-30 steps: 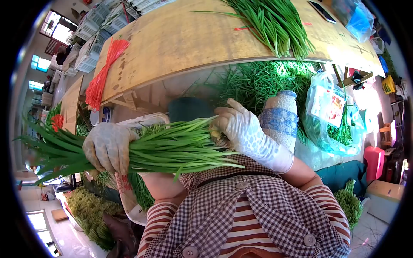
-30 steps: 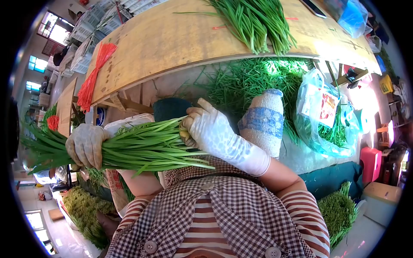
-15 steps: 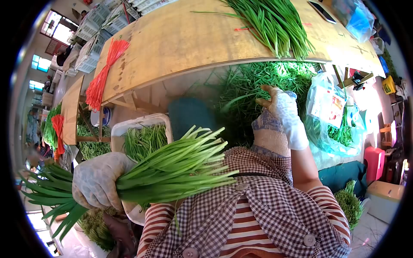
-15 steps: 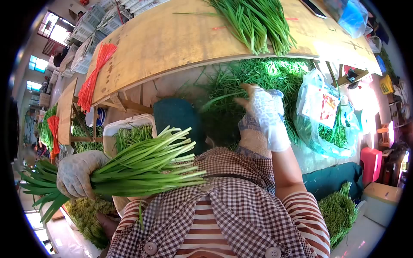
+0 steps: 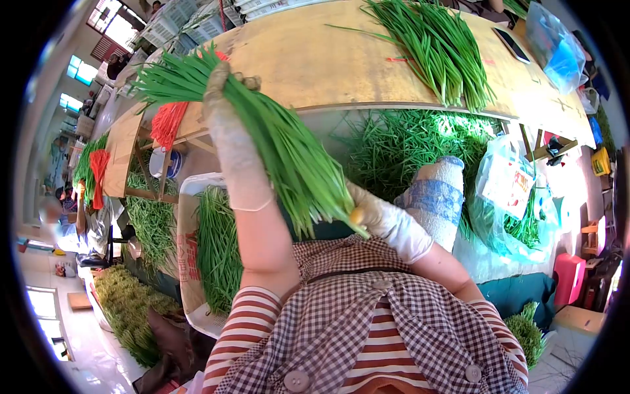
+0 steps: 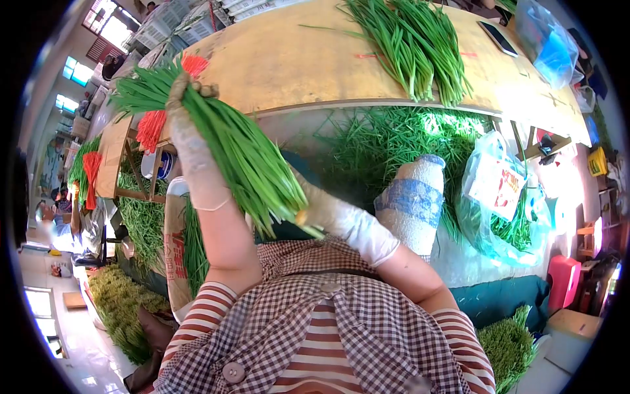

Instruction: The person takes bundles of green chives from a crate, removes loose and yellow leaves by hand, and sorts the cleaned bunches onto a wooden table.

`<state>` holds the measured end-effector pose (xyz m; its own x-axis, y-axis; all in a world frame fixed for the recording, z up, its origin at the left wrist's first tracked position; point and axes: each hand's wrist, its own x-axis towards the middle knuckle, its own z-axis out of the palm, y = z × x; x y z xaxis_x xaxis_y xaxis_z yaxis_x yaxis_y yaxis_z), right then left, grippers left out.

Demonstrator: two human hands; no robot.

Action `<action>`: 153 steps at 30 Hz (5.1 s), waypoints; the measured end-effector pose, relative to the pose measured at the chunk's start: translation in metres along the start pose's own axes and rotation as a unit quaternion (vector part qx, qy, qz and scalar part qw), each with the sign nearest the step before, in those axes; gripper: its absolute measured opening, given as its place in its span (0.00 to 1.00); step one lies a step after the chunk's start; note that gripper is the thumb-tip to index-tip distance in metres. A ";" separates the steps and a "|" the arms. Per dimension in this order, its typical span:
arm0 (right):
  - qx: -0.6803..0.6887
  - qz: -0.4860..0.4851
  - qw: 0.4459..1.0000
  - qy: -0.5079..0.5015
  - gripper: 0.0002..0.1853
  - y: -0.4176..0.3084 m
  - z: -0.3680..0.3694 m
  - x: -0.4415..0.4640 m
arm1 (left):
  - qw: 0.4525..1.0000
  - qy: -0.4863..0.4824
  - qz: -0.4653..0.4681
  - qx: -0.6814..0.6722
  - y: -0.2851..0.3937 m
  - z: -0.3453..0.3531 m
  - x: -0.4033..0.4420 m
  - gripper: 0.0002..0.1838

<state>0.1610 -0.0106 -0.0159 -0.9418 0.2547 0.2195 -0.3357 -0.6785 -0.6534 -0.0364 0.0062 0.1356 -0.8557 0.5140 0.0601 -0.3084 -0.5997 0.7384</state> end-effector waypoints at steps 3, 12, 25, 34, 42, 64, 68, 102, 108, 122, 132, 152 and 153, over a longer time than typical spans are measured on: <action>-0.062 0.024 0.992 0.106 0.39 0.015 0.015 -0.004 | 0.998 0.044 0.028 0.040 -0.017 0.001 -0.002 0.10; -0.152 0.126 0.975 0.106 0.23 0.015 0.000 0.007 | 0.995 0.024 -0.050 -0.088 -0.002 0.002 -0.012 0.07; -0.521 0.025 0.829 0.201 0.21 -0.061 0.029 -0.005 | 0.967 -0.113 -0.038 -0.224 0.023 -0.020 -0.011 0.05; -0.594 0.084 0.789 0.136 0.22 -0.087 0.049 -0.033 | 0.973 -0.114 -0.071 -0.185 0.030 -0.017 -0.025 0.09; -0.844 0.395 0.360 -0.043 0.12 -0.145 0.050 -0.082 | 0.994 0.079 0.031 0.067 0.016 -0.136 0.044 0.23; 0.156 0.148 0.932 0.291 0.16 -0.031 0.031 0.073 | 0.881 -0.130 -0.455 0.003 -0.045 -0.096 -0.029 0.18; -0.118 0.103 0.907 0.390 0.23 -0.036 0.024 0.056 | 0.915 -0.129 -0.382 -0.018 -0.076 -0.102 -0.033 0.18; -0.702 -0.001 0.649 0.293 0.12 -0.060 0.008 0.014 | 0.887 -0.171 -0.422 -0.074 -0.097 -0.079 -0.065 0.25; -0.667 0.025 0.701 0.251 0.04 -0.078 0.049 0.001 | 0.875 -0.136 -0.462 -0.048 -0.091 -0.071 -0.060 0.19; -0.443 0.035 0.847 0.291 0.64 -0.025 -0.041 0.034 | 0.929 -0.157 -0.334 0.038 -0.169 -0.150 -0.090 0.39; -0.578 -0.198 0.760 0.220 0.67 -0.142 0.048 0.115 | 0.936 -0.281 -0.079 0.199 -0.102 -0.052 0.036 0.35; -0.460 0.004 0.808 0.369 0.29 -0.076 -0.005 0.026 | 0.868 -0.194 -0.442 -0.115 -0.093 -0.090 -0.047 0.22; -0.502 0.037 0.783 0.365 0.30 -0.068 -0.001 0.014 | 0.884 -0.172 -0.428 -0.081 -0.085 -0.083 -0.055 0.22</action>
<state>0.1709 0.0401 0.0304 -0.5746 0.8147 -0.0781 0.2468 0.0816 -0.9656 0.0024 -0.0220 0.0136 -0.1120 0.9612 -0.2523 -0.8610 0.0329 0.5075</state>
